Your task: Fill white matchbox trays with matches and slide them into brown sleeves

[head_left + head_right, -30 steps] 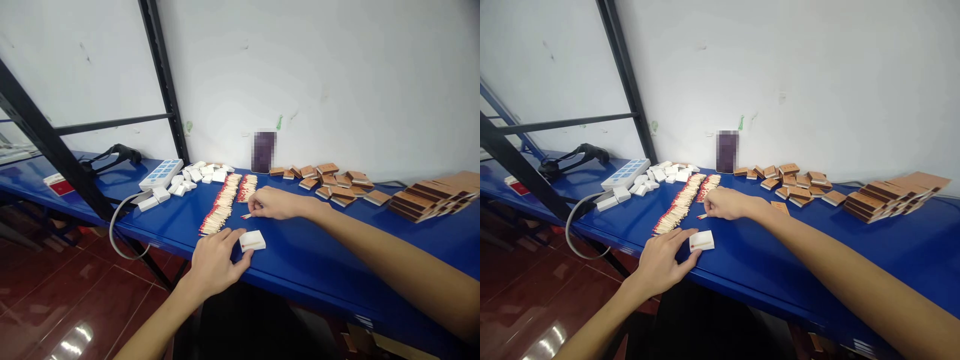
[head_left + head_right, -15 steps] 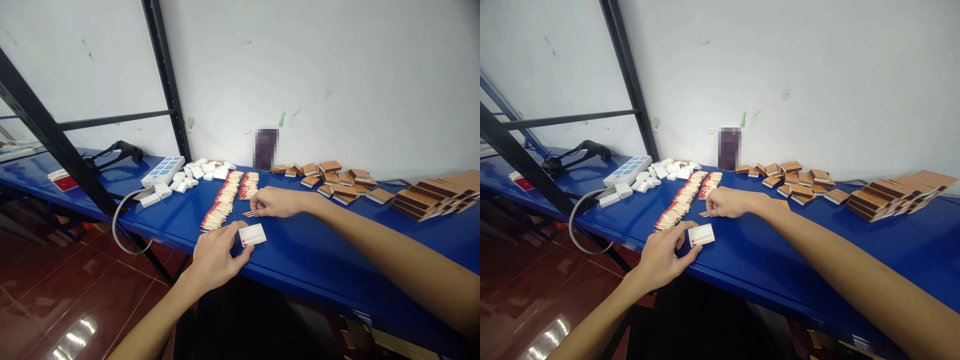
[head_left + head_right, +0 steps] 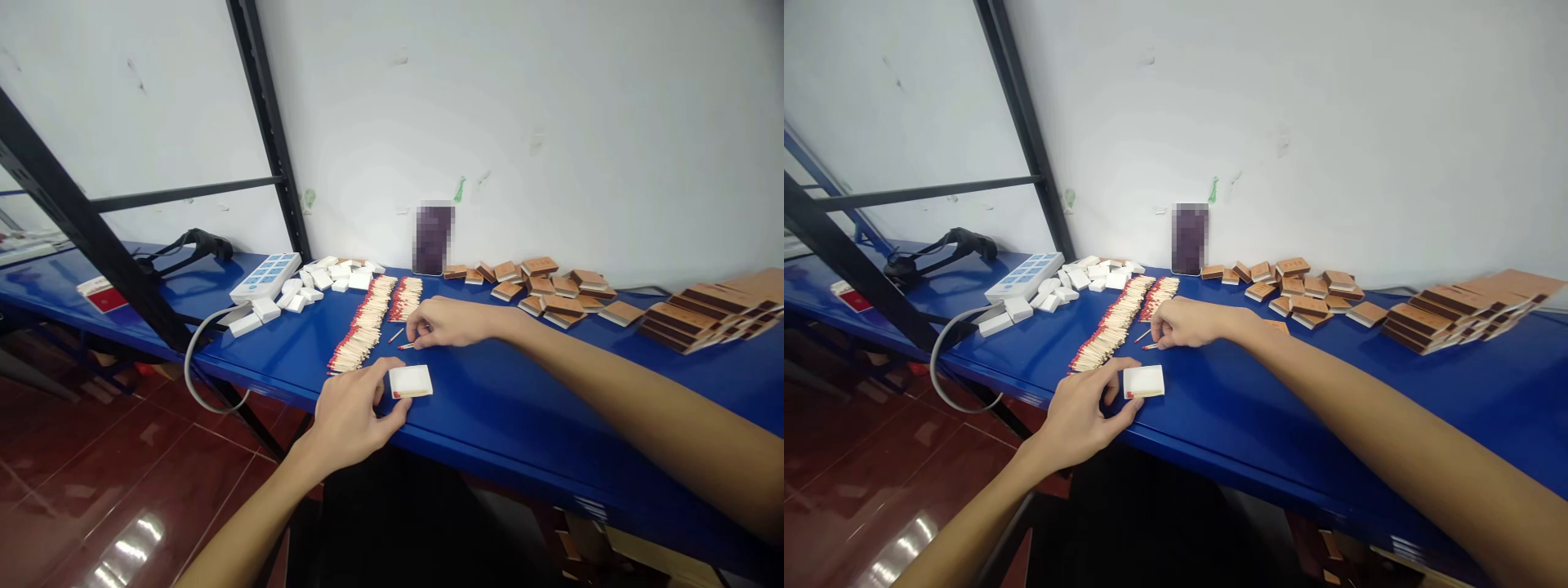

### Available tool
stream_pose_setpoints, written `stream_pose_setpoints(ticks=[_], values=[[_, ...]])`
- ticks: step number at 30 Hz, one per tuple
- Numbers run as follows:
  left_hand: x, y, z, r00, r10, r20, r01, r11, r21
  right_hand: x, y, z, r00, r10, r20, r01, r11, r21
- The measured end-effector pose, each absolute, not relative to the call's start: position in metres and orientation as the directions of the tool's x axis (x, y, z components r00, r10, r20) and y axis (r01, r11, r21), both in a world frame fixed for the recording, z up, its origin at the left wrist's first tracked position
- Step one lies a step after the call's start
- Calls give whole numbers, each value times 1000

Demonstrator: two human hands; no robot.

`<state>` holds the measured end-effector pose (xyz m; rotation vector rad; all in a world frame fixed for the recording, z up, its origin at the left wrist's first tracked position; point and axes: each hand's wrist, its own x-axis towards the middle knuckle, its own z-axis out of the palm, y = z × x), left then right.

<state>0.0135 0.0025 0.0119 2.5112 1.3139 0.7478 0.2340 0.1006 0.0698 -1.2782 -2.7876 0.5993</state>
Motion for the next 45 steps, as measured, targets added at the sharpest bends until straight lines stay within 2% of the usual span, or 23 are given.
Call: stream_pose_setpoints(ticks=[4,9,14,22,28,32,37,45], values=[[14,3,11,478,808,344,711,-586,389,231,99,70,-654,741,-152,738,580,-345],[15,5,9,452,821,349,728,-565,387,232,87,87,-634,735,-239,766,557,-321],[17,6,7,401,839,368,763,-529,372,229,68,107,-697,687,-206,707,607,-363],[17,5,8,408,829,384,771,-538,341,209,53,105,-716,653,-247,694,627,-355],[17,5,8,405,829,386,776,-535,335,225,73,95,-571,816,-93,814,547,-196],[16,5,7,409,830,380,767,-538,349,227,89,72,-493,865,-94,868,481,-124],[16,5,8,415,830,374,766,-540,348,231,93,71,-577,801,-160,814,551,-182],[17,4,8,413,830,374,778,-535,329,236,68,115,-632,770,-93,744,567,-354]])
